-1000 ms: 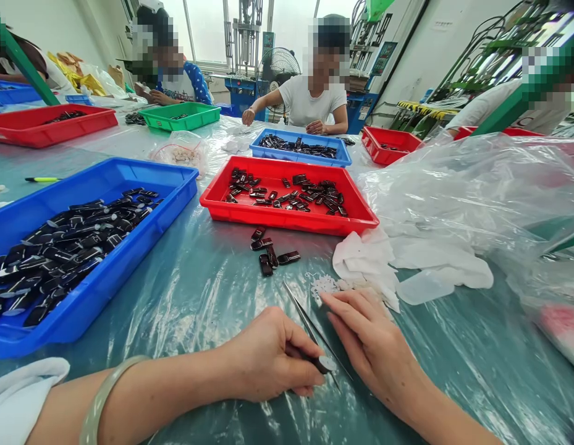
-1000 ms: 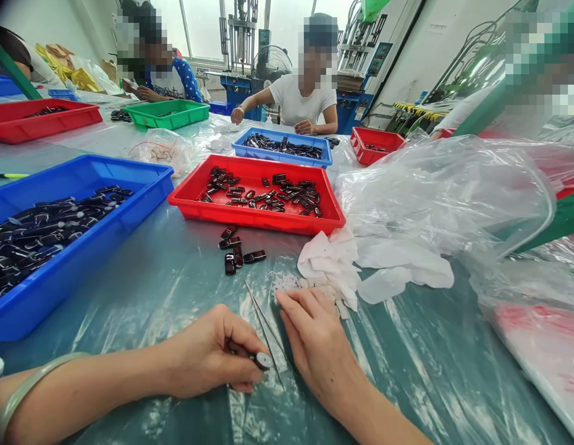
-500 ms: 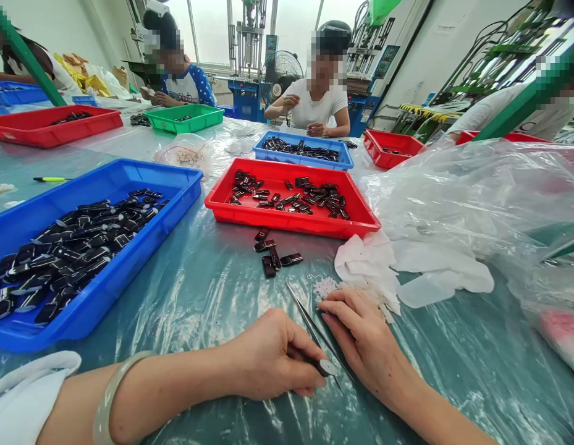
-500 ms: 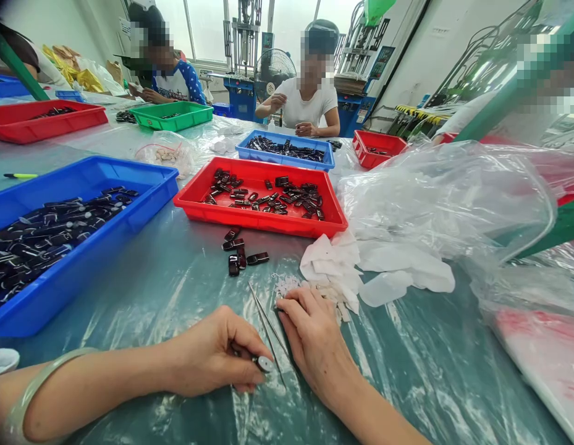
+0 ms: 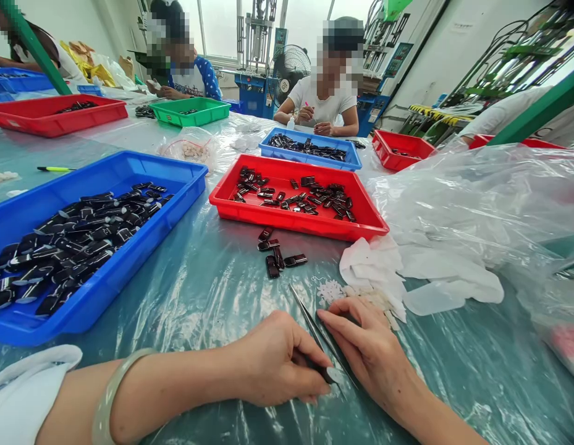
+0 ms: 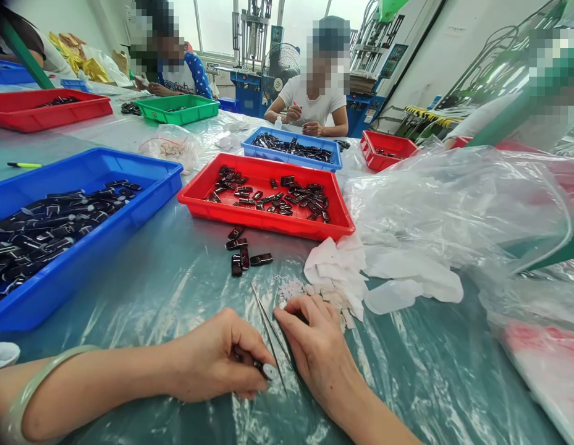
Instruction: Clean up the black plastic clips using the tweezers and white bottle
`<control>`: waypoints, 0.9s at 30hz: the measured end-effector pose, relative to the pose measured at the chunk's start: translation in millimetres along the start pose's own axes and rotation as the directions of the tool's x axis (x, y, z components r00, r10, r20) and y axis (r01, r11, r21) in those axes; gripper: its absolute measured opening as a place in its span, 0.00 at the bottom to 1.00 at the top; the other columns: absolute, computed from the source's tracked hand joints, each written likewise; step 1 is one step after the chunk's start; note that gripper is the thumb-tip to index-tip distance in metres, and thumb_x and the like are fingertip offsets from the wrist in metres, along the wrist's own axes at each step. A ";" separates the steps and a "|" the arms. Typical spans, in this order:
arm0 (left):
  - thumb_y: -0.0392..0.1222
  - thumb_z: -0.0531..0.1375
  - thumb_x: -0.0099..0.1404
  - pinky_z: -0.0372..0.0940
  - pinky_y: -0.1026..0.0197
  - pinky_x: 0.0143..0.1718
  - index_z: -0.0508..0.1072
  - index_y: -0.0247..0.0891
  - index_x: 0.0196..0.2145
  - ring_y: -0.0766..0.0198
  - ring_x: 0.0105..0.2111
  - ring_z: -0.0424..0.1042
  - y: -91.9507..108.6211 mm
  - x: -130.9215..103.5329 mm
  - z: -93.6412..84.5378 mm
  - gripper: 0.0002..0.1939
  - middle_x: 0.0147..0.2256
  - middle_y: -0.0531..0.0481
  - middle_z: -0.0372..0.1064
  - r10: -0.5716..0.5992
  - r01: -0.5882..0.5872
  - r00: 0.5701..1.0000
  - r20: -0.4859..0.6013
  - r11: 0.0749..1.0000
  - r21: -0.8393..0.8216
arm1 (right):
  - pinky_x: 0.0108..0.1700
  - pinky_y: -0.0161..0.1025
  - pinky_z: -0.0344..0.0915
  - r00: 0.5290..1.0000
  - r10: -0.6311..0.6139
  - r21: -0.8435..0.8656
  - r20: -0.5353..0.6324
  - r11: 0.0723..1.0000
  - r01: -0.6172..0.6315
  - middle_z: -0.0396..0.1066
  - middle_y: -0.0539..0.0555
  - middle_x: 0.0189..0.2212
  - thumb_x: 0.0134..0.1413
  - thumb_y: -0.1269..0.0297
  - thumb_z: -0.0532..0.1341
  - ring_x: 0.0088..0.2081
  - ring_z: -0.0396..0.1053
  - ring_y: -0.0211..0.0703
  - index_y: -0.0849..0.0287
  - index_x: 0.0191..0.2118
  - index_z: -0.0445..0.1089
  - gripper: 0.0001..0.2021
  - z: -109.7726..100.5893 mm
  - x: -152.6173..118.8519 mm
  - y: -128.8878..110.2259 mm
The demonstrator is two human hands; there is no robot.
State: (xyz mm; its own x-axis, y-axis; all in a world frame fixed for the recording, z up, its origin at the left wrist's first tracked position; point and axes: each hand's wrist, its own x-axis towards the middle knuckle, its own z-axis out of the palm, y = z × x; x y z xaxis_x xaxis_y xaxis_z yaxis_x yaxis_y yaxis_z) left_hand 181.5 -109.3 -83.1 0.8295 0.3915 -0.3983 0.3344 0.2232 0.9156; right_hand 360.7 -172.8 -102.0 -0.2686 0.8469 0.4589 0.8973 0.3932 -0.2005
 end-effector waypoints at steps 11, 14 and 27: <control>0.38 0.62 0.49 0.63 0.69 0.23 0.78 0.29 0.34 0.68 0.20 0.66 -2.1 -0.8 0.4 0.14 0.18 0.51 0.67 0.006 -0.006 1.000 0.011 1.000 0.020 | 0.33 0.39 0.61 1.000 -0.008 -0.010 0.015 1.000 0.008 0.66 0.54 0.28 0.61 0.71 0.48 0.31 0.63 0.41 0.60 0.32 0.67 0.11 -3.3 -1.0 -4.3; 0.38 0.62 0.49 0.63 0.68 0.24 0.78 0.30 0.34 0.67 0.20 0.67 -1.3 -1.1 0.3 0.14 0.19 0.50 0.68 -0.003 0.002 1.000 0.014 1.000 0.025 | 0.34 0.37 0.63 1.000 0.008 0.044 -0.003 0.999 -0.008 0.67 0.54 0.29 0.59 0.73 0.49 0.32 0.64 0.41 0.60 0.35 0.66 0.09 -5.1 -3.7 -4.0; 0.38 0.61 0.50 0.63 0.69 0.24 0.78 0.30 0.34 0.66 0.21 0.68 -1.7 1.7 0.2 0.13 0.18 0.51 0.66 0.003 -0.004 1.000 0.023 0.999 0.040 | 0.26 0.30 0.59 0.721 0.408 0.578 0.561 0.430 -0.693 0.62 0.47 0.22 0.57 0.60 0.56 0.24 0.61 0.34 0.56 0.30 0.68 0.09 -44.3 -2.6 -29.0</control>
State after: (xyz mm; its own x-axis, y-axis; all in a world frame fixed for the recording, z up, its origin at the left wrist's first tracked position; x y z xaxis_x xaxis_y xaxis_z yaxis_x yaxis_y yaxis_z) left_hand 182.4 -109.2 -85.3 0.8406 0.3712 -0.3944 0.3488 0.1859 0.9186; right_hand 350.9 -202.3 -59.0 -0.0242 0.9713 -0.2365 0.3696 -0.2111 -0.9049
